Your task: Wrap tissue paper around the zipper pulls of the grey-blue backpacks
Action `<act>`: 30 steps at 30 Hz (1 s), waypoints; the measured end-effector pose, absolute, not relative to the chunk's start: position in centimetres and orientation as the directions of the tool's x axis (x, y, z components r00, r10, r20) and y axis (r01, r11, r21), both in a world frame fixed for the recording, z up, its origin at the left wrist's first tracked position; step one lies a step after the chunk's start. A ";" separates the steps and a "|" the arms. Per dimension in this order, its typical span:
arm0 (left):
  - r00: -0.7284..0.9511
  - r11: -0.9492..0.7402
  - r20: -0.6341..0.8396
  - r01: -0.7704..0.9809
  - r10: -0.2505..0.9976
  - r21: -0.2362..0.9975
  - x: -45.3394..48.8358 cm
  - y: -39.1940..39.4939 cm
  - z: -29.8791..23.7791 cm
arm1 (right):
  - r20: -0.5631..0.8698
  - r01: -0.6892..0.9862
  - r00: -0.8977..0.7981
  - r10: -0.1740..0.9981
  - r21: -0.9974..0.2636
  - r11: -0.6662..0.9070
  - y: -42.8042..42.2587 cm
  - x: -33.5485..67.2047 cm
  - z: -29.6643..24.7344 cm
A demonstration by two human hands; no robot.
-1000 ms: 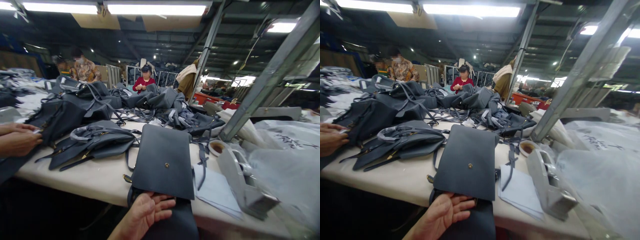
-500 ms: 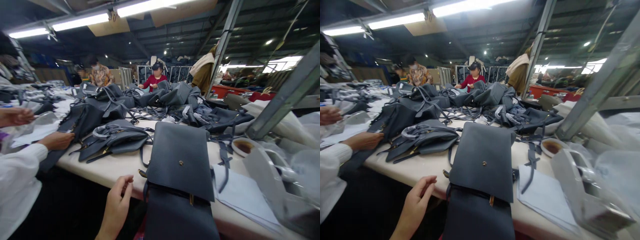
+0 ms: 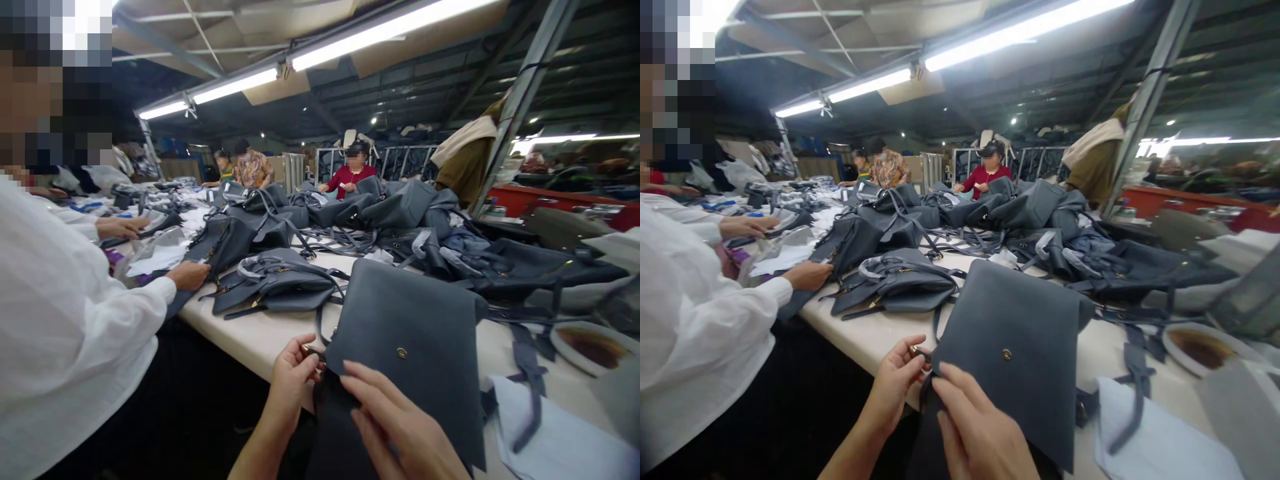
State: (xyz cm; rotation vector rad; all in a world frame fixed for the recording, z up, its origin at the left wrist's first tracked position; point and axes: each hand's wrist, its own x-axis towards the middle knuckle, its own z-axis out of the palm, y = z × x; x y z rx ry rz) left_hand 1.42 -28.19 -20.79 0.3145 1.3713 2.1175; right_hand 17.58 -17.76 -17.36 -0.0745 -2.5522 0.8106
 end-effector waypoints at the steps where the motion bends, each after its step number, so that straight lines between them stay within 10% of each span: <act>1: -0.808 -0.293 -0.107 -0.329 0.579 0.898 1.5 -28.2 -20.9 | 0.426 -0.112 -0.887 0.176 -0.570 0.814 -17.8 15.9 -16.9; 14: -0.842 0.014 0.103 0.130 0.530 0.991 2.6 -29.5 -21.3 | 0.101 0.048 -0.976 0.193 -0.763 0.644 -16.5 9.2 -18.4; 30: -0.792 0.138 0.288 0.420 0.538 0.897 1.6 -30.1 -19.2 | 0.228 -0.050 -0.954 0.196 -0.762 0.645 -15.6 9.7 -20.2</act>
